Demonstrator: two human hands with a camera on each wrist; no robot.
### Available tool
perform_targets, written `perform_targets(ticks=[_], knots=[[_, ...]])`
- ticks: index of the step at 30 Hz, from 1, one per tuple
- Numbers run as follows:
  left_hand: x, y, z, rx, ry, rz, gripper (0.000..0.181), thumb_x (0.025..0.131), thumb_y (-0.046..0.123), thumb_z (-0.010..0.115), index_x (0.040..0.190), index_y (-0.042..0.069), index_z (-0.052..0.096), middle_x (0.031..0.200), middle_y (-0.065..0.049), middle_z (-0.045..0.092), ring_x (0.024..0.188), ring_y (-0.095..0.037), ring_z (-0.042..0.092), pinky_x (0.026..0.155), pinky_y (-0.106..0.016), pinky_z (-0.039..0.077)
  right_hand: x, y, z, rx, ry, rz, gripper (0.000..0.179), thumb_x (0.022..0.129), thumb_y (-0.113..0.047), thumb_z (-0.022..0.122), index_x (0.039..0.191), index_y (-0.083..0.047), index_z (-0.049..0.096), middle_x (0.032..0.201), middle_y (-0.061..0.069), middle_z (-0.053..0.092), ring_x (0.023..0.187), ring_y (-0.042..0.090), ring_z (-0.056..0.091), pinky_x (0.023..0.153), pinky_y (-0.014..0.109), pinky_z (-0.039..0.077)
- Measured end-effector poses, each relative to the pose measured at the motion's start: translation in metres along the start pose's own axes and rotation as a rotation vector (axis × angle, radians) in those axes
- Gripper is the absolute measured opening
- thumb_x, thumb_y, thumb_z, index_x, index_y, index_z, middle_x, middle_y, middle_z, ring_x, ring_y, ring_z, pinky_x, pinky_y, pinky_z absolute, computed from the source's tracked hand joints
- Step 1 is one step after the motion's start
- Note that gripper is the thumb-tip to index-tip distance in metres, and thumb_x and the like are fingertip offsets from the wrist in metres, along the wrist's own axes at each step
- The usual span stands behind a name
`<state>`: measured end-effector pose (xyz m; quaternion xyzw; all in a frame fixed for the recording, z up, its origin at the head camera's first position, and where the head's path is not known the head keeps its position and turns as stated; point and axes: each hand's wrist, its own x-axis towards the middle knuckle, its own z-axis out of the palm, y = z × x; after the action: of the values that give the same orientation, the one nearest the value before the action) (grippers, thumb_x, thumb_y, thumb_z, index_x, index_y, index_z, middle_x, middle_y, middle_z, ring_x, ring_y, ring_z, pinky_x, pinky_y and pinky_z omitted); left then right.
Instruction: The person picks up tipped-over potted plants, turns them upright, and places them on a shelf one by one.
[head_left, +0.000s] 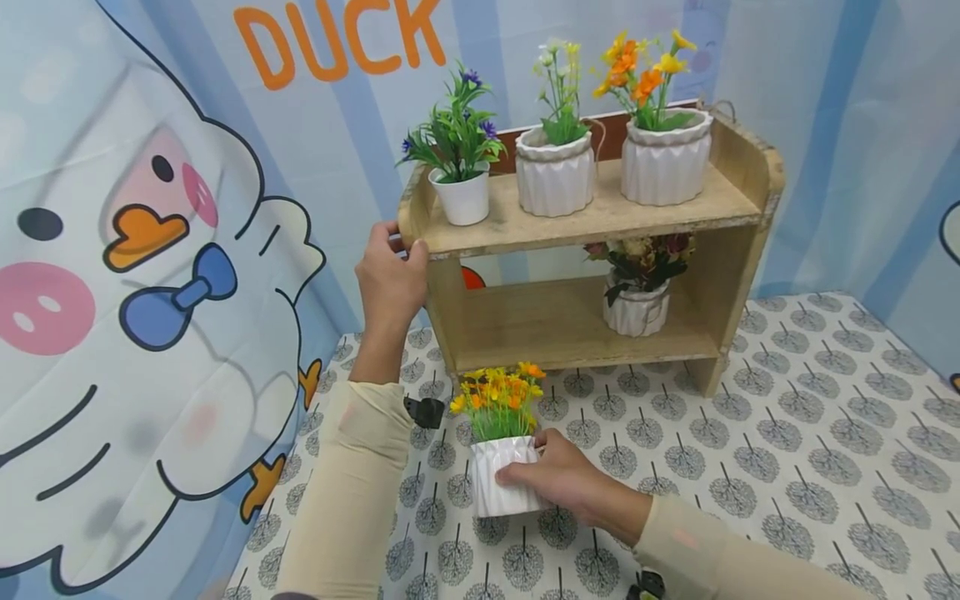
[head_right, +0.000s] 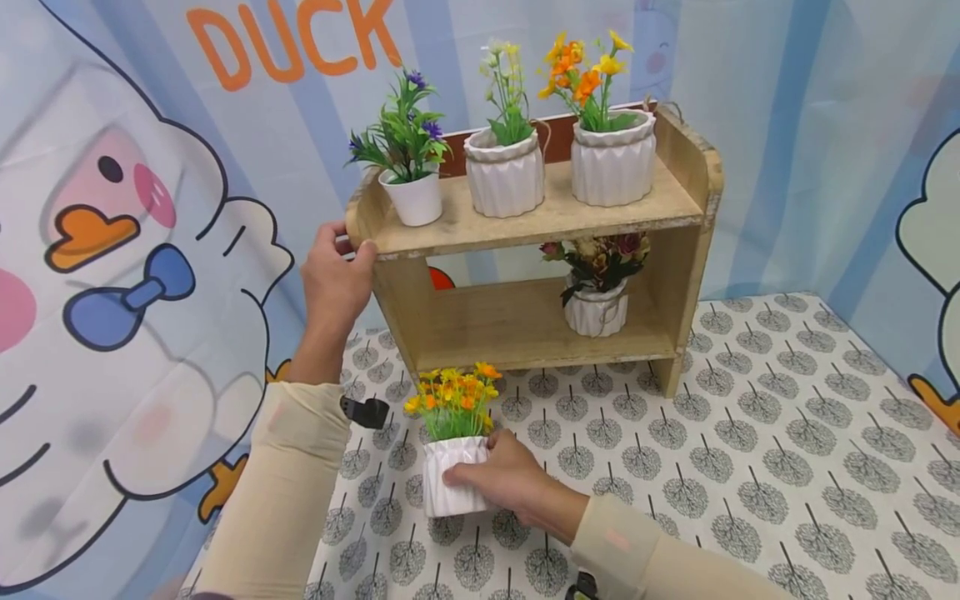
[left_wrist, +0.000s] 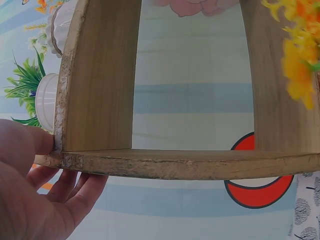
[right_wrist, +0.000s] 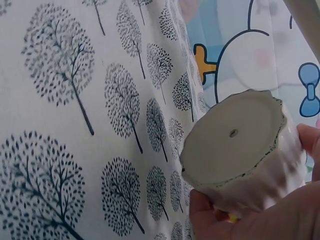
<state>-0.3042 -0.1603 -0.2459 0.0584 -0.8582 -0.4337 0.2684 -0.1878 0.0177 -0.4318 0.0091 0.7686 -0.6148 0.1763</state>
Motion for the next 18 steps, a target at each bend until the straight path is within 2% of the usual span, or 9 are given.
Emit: perform_targets(ticks=[10,18], knots=[[0.0,0.001,0.0,-0.003,0.0,-0.009,0.041,0.101,0.028,0.058,0.138,0.012,0.053,0.131,-0.013,0.067,0.114,-0.027,0.067,0.09,-0.04,0.06,-0.003,-0.005,-0.01,0.02,-0.039,-0.117,0.09,0.074,-0.014,0.086,0.147,0.006,0.036,0.117,0.019,0.062,0.09,0.027,0.066,0.073,0.036,0.063],[0.0,0.001,0.0,0.007,0.002,-0.014,0.041,0.101,0.028,0.058,0.138,0.012,0.053,0.132,-0.013,0.067,0.115,-0.027,0.067,0.091,-0.041,0.06,-0.001,-0.007,-0.016,-0.008,0.005,-0.168,0.088,0.074,-0.017,0.087,0.144,0.005,0.038,0.118,0.018,0.062,0.092,0.025,0.065,0.077,0.035,0.063]])
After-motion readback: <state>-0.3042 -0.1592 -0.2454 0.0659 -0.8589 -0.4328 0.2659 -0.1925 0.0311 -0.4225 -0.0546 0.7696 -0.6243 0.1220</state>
